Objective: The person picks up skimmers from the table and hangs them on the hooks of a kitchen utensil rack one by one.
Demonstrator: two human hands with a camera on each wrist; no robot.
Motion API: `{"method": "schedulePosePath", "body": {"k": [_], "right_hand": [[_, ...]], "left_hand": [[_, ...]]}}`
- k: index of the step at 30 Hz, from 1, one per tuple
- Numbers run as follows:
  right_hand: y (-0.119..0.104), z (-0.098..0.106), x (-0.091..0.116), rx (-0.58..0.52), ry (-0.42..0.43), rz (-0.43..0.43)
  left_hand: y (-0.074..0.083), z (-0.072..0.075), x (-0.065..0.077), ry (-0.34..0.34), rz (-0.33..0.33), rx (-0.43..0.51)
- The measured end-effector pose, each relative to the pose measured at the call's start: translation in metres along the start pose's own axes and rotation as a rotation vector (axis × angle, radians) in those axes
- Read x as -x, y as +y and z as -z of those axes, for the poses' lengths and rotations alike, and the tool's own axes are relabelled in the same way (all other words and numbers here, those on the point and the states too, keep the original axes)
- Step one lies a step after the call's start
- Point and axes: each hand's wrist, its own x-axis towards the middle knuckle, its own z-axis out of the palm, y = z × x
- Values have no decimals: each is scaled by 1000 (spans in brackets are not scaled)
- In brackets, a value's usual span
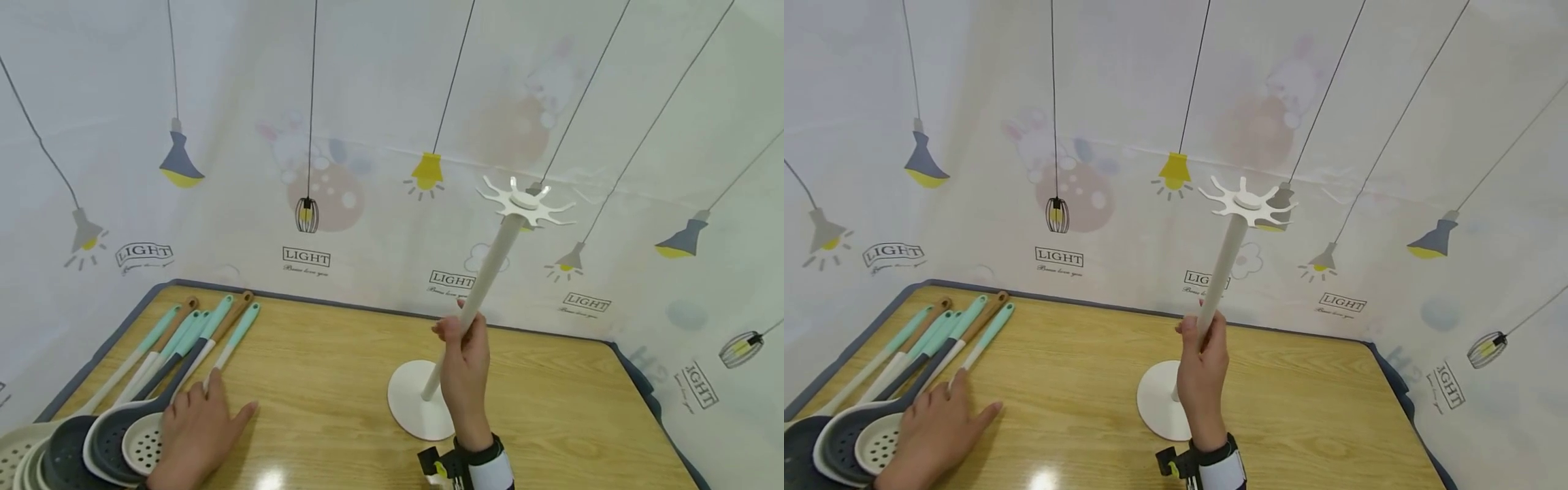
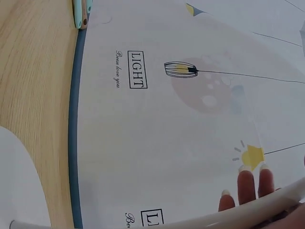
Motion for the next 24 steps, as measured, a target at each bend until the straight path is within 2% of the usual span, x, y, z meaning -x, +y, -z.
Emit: {"method": "schedulePosePath", "body": {"k": [9,18,24], "right_hand": [[13,-6,-8,-111,14,134],[20,-7,-12,-122,36,145],[19,-8,-13,-88,47,131]], "left_hand": [[-2,-3,-2,-6,6,1],[-1,-5,-1,30,-16,8],[-2,-3,-1,19,-6,-6]]}}
